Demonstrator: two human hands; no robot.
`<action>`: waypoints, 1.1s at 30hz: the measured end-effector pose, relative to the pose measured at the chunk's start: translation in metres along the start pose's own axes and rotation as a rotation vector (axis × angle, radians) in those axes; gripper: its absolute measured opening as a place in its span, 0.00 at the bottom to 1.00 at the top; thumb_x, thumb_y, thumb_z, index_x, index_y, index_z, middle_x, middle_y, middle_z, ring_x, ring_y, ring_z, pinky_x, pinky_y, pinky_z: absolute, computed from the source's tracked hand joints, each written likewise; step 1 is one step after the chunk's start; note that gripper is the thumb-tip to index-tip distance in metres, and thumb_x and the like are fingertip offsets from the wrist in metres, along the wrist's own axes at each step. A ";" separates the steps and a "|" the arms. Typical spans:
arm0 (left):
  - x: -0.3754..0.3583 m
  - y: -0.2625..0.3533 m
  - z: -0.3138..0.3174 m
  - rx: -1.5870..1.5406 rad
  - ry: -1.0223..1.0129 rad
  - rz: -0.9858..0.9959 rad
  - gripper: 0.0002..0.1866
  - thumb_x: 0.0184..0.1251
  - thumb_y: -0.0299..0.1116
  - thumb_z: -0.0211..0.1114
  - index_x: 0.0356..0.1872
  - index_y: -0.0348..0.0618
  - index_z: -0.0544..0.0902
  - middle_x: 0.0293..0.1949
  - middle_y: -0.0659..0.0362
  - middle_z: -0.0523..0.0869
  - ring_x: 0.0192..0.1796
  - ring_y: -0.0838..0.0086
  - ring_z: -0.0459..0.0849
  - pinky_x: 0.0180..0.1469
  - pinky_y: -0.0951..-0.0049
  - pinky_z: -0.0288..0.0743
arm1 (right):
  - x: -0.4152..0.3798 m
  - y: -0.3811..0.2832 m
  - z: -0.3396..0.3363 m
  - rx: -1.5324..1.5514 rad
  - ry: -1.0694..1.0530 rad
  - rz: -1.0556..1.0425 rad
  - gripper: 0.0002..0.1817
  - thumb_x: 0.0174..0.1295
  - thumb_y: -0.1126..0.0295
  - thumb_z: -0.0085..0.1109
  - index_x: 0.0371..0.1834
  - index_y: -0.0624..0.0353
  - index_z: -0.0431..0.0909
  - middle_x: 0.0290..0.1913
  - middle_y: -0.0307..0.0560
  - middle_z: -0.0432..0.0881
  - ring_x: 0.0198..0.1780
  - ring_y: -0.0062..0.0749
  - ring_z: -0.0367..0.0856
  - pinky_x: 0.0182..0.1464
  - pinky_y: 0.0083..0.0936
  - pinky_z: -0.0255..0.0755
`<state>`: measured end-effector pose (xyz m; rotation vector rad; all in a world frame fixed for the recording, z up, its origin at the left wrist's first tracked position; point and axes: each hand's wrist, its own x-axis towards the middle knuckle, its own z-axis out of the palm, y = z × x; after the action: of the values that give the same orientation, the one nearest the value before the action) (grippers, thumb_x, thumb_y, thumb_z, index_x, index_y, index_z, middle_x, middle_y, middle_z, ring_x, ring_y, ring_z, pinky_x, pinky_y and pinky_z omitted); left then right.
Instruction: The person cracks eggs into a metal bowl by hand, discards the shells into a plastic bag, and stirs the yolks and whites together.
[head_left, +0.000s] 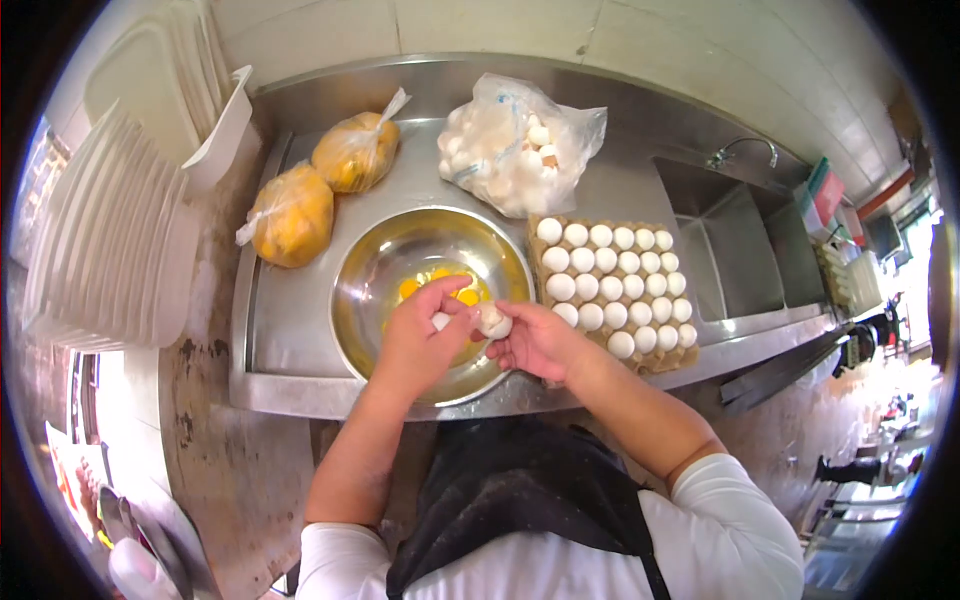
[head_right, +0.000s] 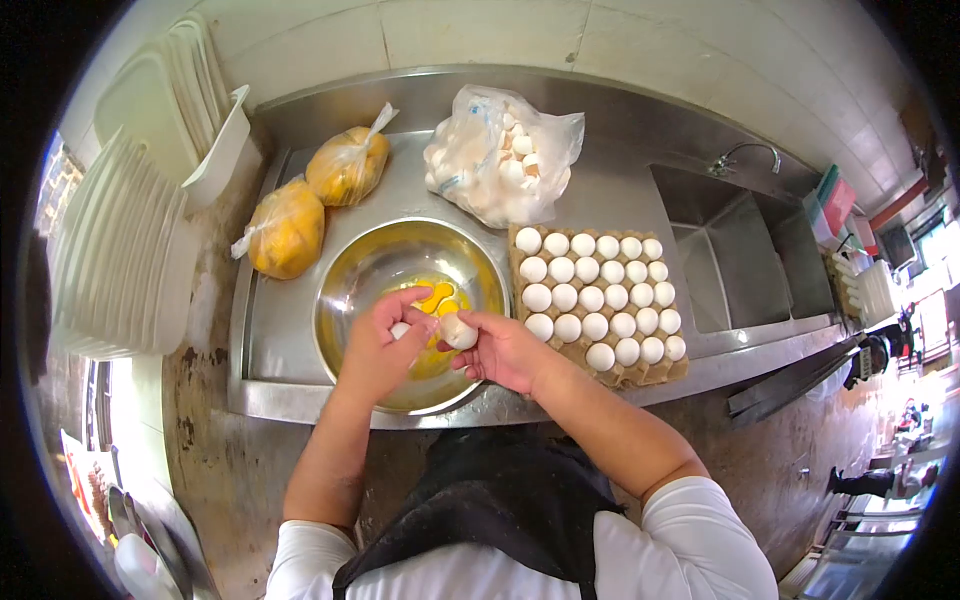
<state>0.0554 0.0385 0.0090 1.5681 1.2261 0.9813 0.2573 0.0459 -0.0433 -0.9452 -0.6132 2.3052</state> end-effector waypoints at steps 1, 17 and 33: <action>0.000 0.000 -0.004 -0.006 0.038 0.016 0.21 0.61 0.28 0.67 0.56 0.38 0.79 0.32 0.61 0.84 0.34 0.79 0.80 0.40 0.76 0.74 | -0.001 -0.003 0.001 0.068 -0.047 -0.009 0.21 0.70 0.51 0.49 0.56 0.53 0.74 0.44 0.43 0.84 0.37 0.26 0.81 0.36 0.23 0.73; -0.063 -0.022 -0.033 -0.643 0.215 -0.302 0.20 0.66 0.35 0.63 0.55 0.34 0.77 0.32 0.53 0.85 0.31 0.72 0.82 0.35 0.76 0.75 | 0.030 -0.198 -0.012 0.258 0.423 -0.416 0.42 0.70 0.41 0.44 0.73 0.65 0.53 0.65 0.59 0.70 0.51 0.37 0.79 0.45 0.29 0.76; -0.058 -0.009 -0.002 -1.147 -0.034 -0.459 0.36 0.75 0.61 0.41 0.67 0.39 0.67 0.64 0.48 0.73 0.64 0.58 0.74 0.67 0.57 0.66 | -0.041 0.034 0.084 -1.539 0.170 -0.919 0.29 0.62 0.64 0.63 0.66 0.56 0.69 0.58 0.52 0.79 0.53 0.43 0.82 0.50 0.34 0.78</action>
<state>0.0392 -0.0165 -0.0025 0.3786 0.6858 1.0381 0.2079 -0.0217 0.0105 -1.0130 -2.2273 0.6423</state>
